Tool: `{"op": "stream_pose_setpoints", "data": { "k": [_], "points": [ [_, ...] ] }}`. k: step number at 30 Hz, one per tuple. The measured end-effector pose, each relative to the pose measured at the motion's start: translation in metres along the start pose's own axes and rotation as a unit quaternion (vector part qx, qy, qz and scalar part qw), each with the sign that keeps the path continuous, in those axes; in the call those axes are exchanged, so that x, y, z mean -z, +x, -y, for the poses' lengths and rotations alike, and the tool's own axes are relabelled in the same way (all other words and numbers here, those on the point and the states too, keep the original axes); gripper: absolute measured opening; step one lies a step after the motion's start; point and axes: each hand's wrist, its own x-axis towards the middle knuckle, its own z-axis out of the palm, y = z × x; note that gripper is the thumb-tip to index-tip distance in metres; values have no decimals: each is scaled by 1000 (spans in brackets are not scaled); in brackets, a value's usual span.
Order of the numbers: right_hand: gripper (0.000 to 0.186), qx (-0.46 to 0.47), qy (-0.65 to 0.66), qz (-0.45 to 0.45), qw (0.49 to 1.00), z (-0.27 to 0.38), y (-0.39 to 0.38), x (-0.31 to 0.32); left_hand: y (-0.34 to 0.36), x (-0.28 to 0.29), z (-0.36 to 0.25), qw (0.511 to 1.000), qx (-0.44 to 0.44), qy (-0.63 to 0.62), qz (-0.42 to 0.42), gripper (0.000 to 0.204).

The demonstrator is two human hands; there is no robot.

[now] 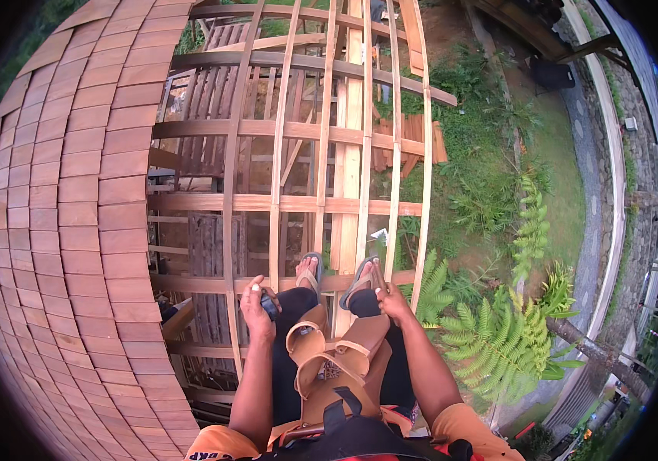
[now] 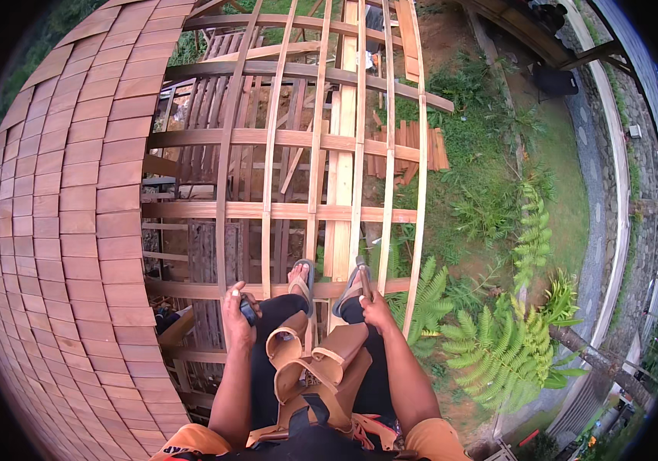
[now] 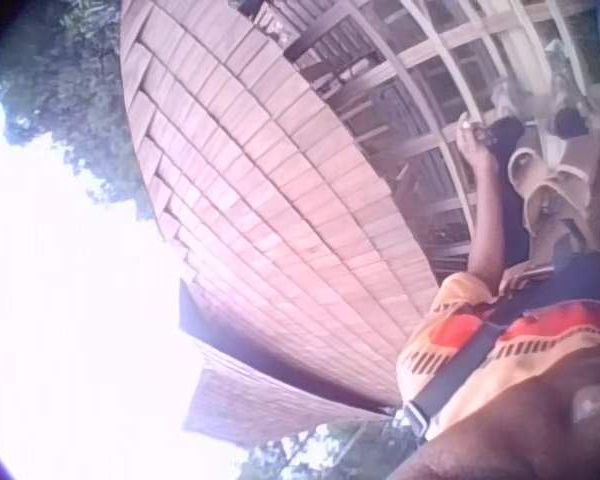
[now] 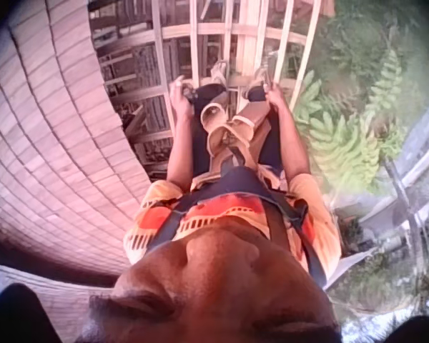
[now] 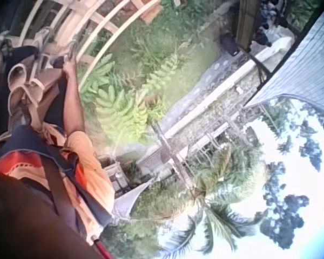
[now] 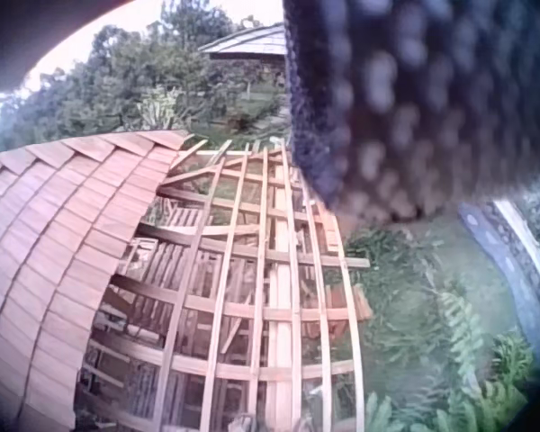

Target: The person measures distances on wooden roof rafters using a tape measure and hammers wooden shingles onto the roof frame using a hammer.

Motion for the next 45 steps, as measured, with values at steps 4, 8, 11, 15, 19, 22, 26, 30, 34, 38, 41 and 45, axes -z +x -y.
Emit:
{"op": "stream_pose_setpoints", "data": {
  "k": [4,8,11,15,19,22,26,30,34,38,41,45],
  "points": [
    [25,175,-111,-64,976,-4,169,-17,57,-32,27,997,-22,35,60,32],
    [25,232,-172,-117,950,32,313,-37,123,-35,3,930,-121,244,248,32],
    [39,248,-216,-128,936,82,351,-78,161,-19,-28,878,-140,380,255,39],
    [41,288,-229,-167,915,100,424,-82,219,-14,-12,843,-218,438,225,43],
    [56,311,-274,-247,876,100,466,-92,237,11,16,896,-195,326,230,44],
    [64,278,-288,-250,882,108,474,-117,231,53,42,933,-254,157,199,48],
    [62,293,-255,-302,871,111,504,-98,224,55,63,938,-312,-11,153,48],
    [62,291,-272,-353,847,107,524,-85,221,69,90,950,-263,-48,163,48],
    [65,383,-257,-362,810,93,546,-84,239,74,135,969,-148,-95,175,46],
    [68,381,-268,-364,806,92,553,-90,257,75,161,966,-48,-144,211,44],
    [68,397,-281,-367,793,85,557,-82,261,67,165,960,-23,-139,240,40],
    [69,408,-299,-354,787,84,554,-75,266,58,171,952,-13,-158,261,37]
  ]
}}
